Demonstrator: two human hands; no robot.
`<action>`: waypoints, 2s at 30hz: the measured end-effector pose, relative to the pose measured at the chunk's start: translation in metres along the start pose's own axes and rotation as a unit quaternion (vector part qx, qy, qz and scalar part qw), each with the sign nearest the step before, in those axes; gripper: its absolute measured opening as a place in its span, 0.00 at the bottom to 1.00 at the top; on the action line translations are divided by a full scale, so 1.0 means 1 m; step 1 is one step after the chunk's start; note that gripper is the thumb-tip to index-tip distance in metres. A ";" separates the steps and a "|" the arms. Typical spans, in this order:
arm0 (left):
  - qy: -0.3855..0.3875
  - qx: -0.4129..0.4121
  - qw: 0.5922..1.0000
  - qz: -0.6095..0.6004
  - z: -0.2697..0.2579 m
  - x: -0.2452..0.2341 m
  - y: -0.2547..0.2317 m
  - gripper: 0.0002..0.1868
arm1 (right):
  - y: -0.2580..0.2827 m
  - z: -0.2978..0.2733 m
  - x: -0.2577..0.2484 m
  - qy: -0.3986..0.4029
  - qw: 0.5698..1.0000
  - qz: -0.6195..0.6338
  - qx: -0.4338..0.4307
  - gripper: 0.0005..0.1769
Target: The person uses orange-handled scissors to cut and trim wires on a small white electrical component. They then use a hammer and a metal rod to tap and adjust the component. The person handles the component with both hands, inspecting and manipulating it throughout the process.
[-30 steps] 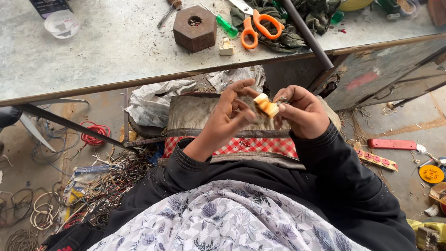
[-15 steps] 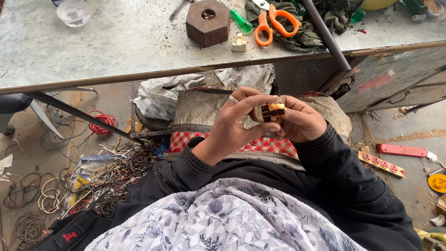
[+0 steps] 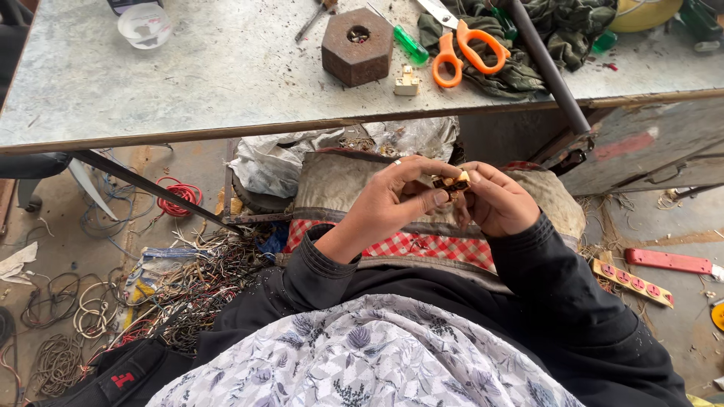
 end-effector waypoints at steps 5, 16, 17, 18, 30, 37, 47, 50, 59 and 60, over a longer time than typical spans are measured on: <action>-0.112 0.063 0.985 0.119 0.005 -0.049 0.007 0.21 | 0.016 -0.002 -0.007 -0.084 0.993 -0.075 -0.025 0.20; -0.178 0.295 0.913 0.218 0.071 -0.150 -0.048 0.15 | 0.027 0.012 -0.043 -0.182 0.966 -0.180 -0.012 0.18; -0.183 0.315 0.905 0.219 0.076 -0.154 -0.052 0.15 | 0.029 0.013 -0.046 -0.187 0.965 -0.186 -0.012 0.18; -0.161 0.296 0.878 0.340 0.082 -0.154 -0.053 0.17 | 0.029 0.013 -0.049 -0.194 0.963 -0.189 -0.010 0.17; -0.096 0.203 0.816 0.533 0.086 -0.192 -0.011 0.17 | 0.017 0.024 -0.082 -0.204 0.951 -0.233 0.013 0.17; -0.160 0.171 0.955 0.183 0.067 -0.178 0.003 0.33 | 0.012 0.026 -0.087 -0.223 0.944 -0.242 0.003 0.18; -0.078 -0.026 0.946 -0.312 0.040 -0.084 0.012 0.41 | 0.022 0.011 -0.047 -0.206 0.942 -0.265 -0.004 0.18; -0.068 -0.051 0.939 -0.334 0.031 -0.070 0.012 0.40 | 0.027 0.003 -0.035 -0.201 0.941 -0.271 -0.014 0.18; -0.059 -0.096 0.919 -0.377 0.014 -0.041 0.026 0.41 | 0.037 -0.015 0.001 -0.176 0.932 -0.314 -0.041 0.18; -0.060 -0.103 0.918 -0.379 0.012 -0.038 0.027 0.41 | 0.038 -0.017 0.003 -0.177 0.930 -0.318 -0.045 0.18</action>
Point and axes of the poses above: each hand's wrist, its own z-axis towards the middle knuckle, its own x-axis out of the palm, y = z × x, the point moved 6 cm from there along z, towards the middle knuckle, and after that the axes turned 14 degrees about x, right-handed, at the moved point
